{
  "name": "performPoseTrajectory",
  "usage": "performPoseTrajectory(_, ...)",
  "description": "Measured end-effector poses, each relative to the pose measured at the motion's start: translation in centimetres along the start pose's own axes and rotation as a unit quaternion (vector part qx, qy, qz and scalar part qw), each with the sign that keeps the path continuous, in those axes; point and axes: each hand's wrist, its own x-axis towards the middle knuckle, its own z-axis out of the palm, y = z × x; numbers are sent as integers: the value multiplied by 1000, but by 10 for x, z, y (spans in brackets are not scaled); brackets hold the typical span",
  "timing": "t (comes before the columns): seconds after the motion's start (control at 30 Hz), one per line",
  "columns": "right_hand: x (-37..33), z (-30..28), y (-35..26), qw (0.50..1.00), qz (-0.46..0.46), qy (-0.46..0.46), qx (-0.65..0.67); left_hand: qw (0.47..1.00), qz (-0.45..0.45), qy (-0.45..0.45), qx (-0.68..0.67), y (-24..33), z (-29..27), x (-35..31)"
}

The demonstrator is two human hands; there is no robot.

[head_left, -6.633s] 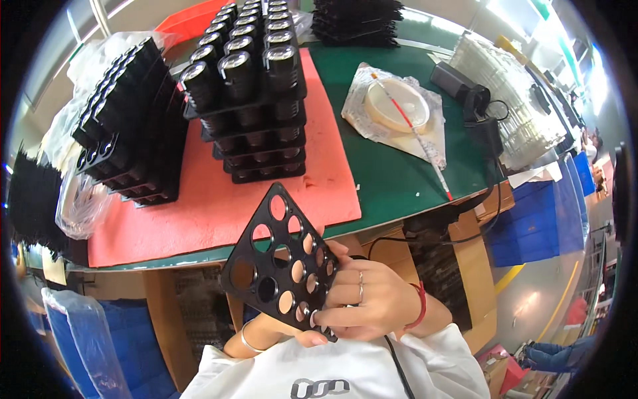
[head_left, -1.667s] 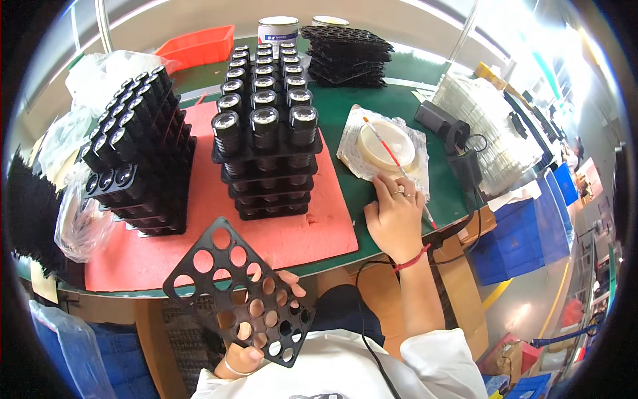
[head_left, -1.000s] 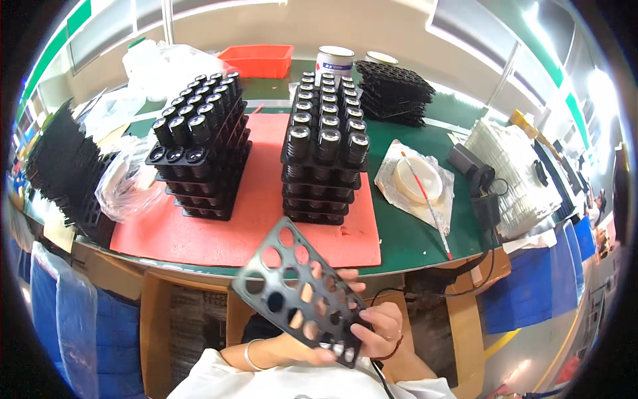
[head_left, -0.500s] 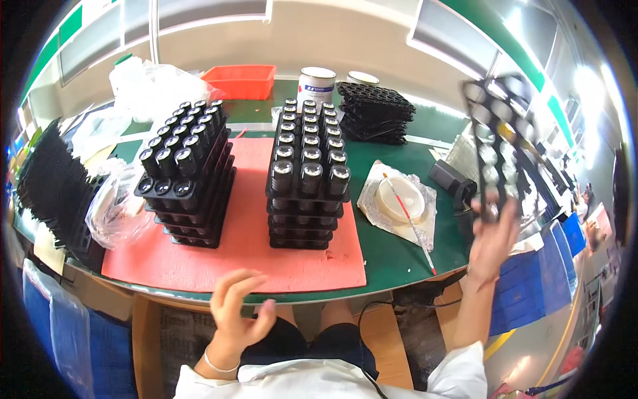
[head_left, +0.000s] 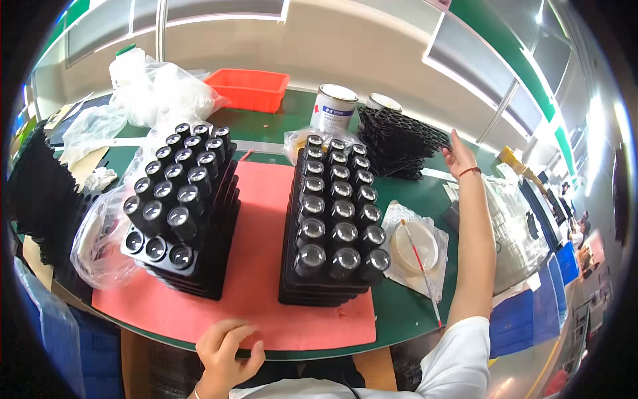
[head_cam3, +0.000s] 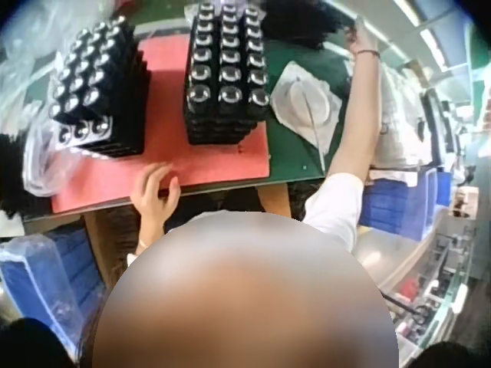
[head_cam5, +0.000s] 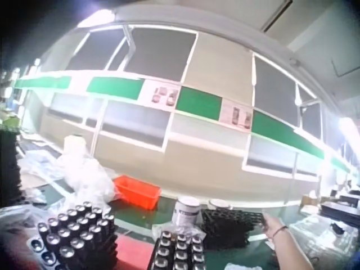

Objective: Packaging stacks of component trays into plastic bags and securing them with rubber bands.

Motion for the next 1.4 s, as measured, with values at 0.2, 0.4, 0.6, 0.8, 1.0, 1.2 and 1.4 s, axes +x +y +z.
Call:
performPoseTrajectory(0.2,-36,13,2,970,-146,21,-195,999,-39,-30,-13,4,-3,-3)
performPoseTrajectory(0.4,-146,-42,11,848,-308,-108,-417,1000,-3,-4,22,0,6,1)
performPoseTrajectory(0.6,-282,-89,32,620,-128,-201,-747,998,-5,10,61,6,12,3)
performPoseTrajectory(0.8,-312,-119,77,642,-193,-184,-719,997,5,41,63,7,15,2)
performPoseTrajectory(1.0,-325,-123,84,768,-346,-94,-532,1000,1,5,-3,14,3,2)
performPoseTrajectory(1.2,-320,-136,99,887,-264,-92,-369,996,44,4,-78,49,-12,59)
performPoseTrajectory(1.4,-335,-135,99,920,-278,-116,-250,998,-13,47,30,63,-4,114)
